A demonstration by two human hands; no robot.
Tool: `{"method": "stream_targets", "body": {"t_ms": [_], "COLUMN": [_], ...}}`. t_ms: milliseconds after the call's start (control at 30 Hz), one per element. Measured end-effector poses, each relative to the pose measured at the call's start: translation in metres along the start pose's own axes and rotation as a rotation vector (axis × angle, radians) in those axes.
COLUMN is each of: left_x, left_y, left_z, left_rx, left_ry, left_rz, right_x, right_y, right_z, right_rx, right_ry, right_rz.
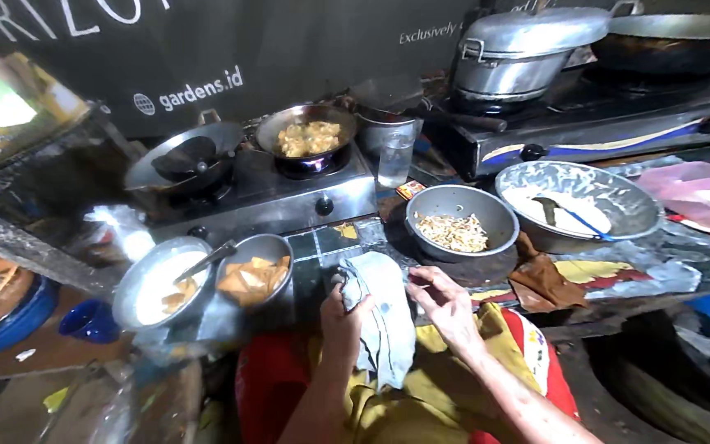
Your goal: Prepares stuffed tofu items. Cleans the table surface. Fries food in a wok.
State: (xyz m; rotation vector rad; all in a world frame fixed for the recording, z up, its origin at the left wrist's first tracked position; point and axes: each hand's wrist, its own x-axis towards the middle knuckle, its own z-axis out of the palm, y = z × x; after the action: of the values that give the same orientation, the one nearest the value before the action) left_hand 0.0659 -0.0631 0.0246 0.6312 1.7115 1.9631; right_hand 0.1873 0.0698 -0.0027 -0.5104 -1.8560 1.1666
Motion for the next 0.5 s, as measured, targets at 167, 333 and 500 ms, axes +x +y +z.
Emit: {"method": "stream_targets", "body": {"t_ms": [167,333,500], "left_x": [-0.014,-0.026,-0.022], "left_y": [-0.009,-0.016,0.001], "left_z": [0.001,-0.008,-0.033], "left_rx": [-0.042,-0.059,-0.067], "left_ry": [-0.104,-0.177,-0.052], "left_rz": [0.123,0.168,0.156], "right_x": [-0.01,-0.012,0.001], "right_y": [-0.009,-0.005,-0.007], "right_z": [0.007,0.007,-0.028], "right_rx": [-0.002,0.035,0.121], "right_ry": [-0.216,-0.18,0.032], "right_rz": [-0.163,-0.17,0.085]}}
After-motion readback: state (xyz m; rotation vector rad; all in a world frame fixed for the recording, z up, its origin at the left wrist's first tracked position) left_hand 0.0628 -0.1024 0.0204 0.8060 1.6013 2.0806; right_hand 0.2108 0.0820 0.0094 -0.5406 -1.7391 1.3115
